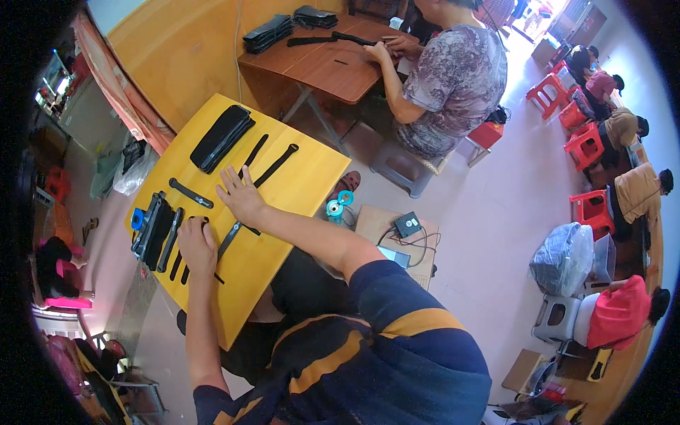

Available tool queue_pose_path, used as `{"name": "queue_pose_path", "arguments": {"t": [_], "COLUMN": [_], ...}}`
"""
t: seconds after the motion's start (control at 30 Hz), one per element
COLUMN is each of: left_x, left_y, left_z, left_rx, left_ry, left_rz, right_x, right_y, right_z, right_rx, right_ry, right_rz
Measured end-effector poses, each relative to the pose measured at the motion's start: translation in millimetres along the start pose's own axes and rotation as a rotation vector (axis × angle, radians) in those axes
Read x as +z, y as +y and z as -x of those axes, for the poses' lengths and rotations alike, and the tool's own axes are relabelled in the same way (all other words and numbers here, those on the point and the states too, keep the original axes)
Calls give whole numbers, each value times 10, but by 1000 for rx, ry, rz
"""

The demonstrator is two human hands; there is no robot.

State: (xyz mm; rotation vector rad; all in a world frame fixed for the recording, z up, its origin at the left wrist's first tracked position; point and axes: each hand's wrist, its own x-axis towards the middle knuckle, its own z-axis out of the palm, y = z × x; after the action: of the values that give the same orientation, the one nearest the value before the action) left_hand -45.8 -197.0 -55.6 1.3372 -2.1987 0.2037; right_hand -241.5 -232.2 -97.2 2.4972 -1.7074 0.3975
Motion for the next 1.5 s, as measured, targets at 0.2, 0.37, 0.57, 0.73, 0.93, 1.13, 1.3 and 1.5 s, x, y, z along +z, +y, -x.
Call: {"name": "queue_pose_path", "arguments": {"t": [0.2, 0.37, 0.57, 0.73, 0.93, 1.13, 1.3, 1.5], "left_x": [424, 493, 361, 192, 61, -12, 24, -42], "left_y": [271, 163, -14, -317, -483, -525, -535, -516], "left_z": [-289, -137, 0, 276, 471, 538, 585, 603], "left_rx": [124, 90, 80, -5, -39, -35, -50, -33], "left_ry": [13, -90, 23, 33, -27, -29, -4, -6], "left_rz": [22, -76, -44, -81, -135, -158, -141, -173], "right_x": [22, 170, 206, 25, 11, -40, -72, -22], "right_y": [-1, -16, 92, -17, -28, -41, -43, -17], "right_z": [-1, -50, -17, -49, -48, -56, -38, -45], "right_rx": [39, 96, 108, 91, 102, 116, 143, 149], "right_ry": [28, 64, 189, 50, 59, 28, -33, -17], "right_rz": [-5, 50, 91, 18, 18, 40, 135, 77]}}
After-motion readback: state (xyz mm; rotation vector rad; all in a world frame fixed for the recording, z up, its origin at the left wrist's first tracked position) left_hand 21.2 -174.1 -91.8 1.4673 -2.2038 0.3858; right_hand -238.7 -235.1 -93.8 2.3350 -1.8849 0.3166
